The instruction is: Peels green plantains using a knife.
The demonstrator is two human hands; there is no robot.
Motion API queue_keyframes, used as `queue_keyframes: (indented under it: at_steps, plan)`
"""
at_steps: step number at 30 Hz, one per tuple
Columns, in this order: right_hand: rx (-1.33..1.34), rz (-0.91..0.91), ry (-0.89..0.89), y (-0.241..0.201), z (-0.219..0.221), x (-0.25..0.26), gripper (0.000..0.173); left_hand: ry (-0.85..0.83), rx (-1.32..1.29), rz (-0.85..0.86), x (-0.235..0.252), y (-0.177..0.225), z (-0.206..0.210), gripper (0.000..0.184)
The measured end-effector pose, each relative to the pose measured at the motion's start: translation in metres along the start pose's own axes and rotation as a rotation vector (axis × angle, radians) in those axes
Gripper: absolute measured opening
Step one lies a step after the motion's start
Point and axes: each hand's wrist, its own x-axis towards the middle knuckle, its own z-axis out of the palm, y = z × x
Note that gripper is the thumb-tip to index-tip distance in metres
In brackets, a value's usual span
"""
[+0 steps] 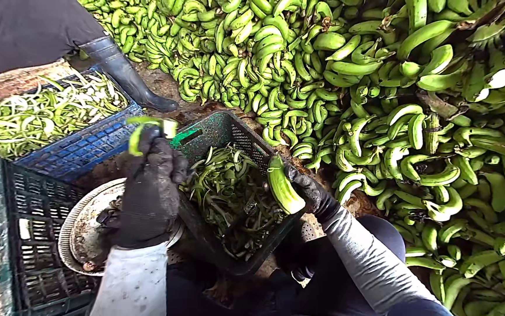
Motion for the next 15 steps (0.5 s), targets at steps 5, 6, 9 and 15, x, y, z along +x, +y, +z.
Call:
queue_keyframes:
  at_steps: [5,6,9,15]
  plan:
    - [0.069,-0.028,0.241,-0.006,0.008,0.005,0.041,-0.108,0.471,-0.200,-0.005,-0.028,0.018,0.041]
    - [0.124,-0.014,0.283,-0.004,0.007,0.006,0.051,-0.149,0.571,-0.204,-0.004,-0.034,0.018,0.044]
    - [0.271,0.027,0.447,-0.002,0.006,0.014,0.070,-0.289,0.861,-0.208,0.003,-0.049,0.018,0.042]
    - [0.326,0.007,0.515,0.006,0.010,0.021,0.059,-0.331,0.895,0.023,-0.020,-0.050,0.041,0.050]
